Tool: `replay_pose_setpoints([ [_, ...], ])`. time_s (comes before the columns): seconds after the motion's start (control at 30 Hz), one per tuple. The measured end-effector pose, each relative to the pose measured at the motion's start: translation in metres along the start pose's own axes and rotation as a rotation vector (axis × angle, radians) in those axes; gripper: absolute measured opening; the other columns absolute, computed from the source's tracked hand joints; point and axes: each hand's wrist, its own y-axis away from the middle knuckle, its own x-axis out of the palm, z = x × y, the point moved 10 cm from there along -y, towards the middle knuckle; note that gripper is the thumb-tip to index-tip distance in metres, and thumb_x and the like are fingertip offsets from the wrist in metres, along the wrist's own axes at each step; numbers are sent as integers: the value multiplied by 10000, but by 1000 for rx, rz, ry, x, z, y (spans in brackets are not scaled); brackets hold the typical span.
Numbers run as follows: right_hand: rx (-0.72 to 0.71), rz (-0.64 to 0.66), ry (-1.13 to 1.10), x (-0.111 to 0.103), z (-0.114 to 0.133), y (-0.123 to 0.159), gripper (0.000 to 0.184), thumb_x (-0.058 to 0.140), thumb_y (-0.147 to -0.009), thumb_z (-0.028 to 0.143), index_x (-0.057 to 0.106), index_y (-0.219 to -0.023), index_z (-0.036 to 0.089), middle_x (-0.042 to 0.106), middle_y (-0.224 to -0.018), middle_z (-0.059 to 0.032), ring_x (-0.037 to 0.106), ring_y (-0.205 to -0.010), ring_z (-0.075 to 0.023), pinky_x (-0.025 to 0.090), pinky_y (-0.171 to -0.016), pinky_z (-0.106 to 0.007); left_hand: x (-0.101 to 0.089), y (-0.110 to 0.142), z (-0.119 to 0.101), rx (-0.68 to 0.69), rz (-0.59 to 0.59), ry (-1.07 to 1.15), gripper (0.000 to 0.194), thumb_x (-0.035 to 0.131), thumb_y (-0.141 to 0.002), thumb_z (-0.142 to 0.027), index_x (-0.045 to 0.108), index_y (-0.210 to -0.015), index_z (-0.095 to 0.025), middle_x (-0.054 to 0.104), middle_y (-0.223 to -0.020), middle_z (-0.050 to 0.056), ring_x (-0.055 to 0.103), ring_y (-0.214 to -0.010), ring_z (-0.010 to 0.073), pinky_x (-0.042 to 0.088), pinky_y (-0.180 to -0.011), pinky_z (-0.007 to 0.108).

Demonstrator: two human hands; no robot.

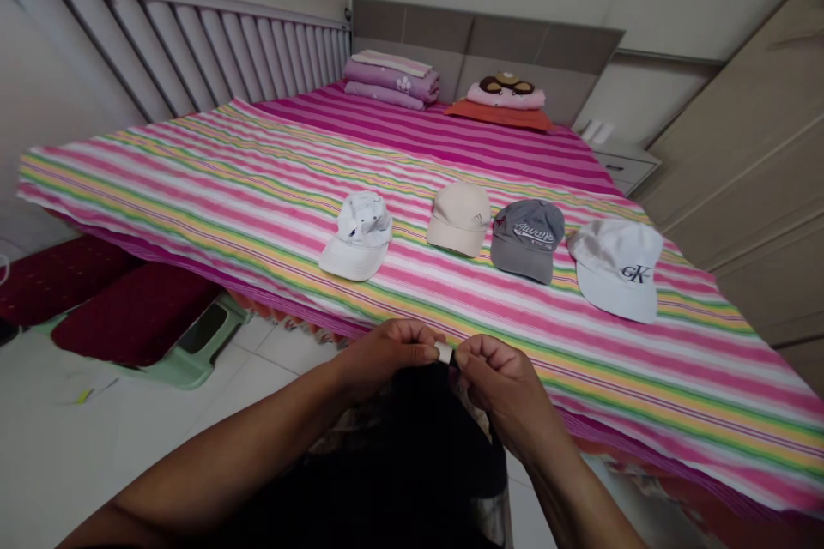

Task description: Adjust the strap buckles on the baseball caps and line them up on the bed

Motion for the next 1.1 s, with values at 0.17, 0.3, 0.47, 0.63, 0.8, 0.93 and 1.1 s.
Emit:
replay_pose_setpoints([
  [0.17,2,2,-60,1,-2,-1,172,586,-713,297,505,-633,169,415,-459,71,239,-375,-37,145,-367,-186,1,0,0,-8,-8,39,172,704,-603,-274,587,-619,-148,623,-870,43,521,-875,150,319,-825,261],
  [0.3,8,-17,-50,0,0,-1,179,611,-685,301,519,-617,164,411,-448,73,234,-373,-36,152,-366,-189,4,0,0,-13,2,31,177,707,-598,-277,586,-608,-149,618,-849,45,519,-880,159,327,-813,261],
  [0.47,10,-12,-28,0,4,-1,203,629,-666,311,519,-580,163,369,-423,86,211,-367,-35,158,-367,-194,3,0,-2,5,-11,23,168,707,-596,-272,590,-611,-153,613,-886,46,513,-896,163,331,-822,266],
  [0.63,11,22,-5,-1,6,-1,181,629,-668,291,527,-592,163,362,-439,88,217,-384,-36,159,-375,-190,2,0,0,-8,-14,8,170,704,-593,-273,584,-605,-153,609,-891,47,510,-903,167,318,-847,283],
  [0.8,4,43,83,-3,8,-1,141,612,-675,259,546,-601,158,399,-461,73,252,-402,-40,163,-380,-188,7,0,-3,20,28,-54,159,671,-633,-264,558,-598,-157,603,-882,47,476,-1018,197,286,-896,305],
  [0.93,-2,29,137,-5,10,-1,134,604,-674,251,544,-596,159,412,-471,67,270,-412,-45,175,-382,-187,11,0,-10,62,59,-146,177,649,-658,-256,525,-578,-158,599,-848,43,439,-1094,215,253,-930,319],
  [1.1,29,42,112,-3,6,-1,133,591,-669,238,528,-580,161,380,-455,75,247,-398,-41,159,-372,-188,10,2,-13,98,44,-239,179,619,-683,-273,516,-597,-155,587,-881,47,448,-1059,220,287,-893,316],
])
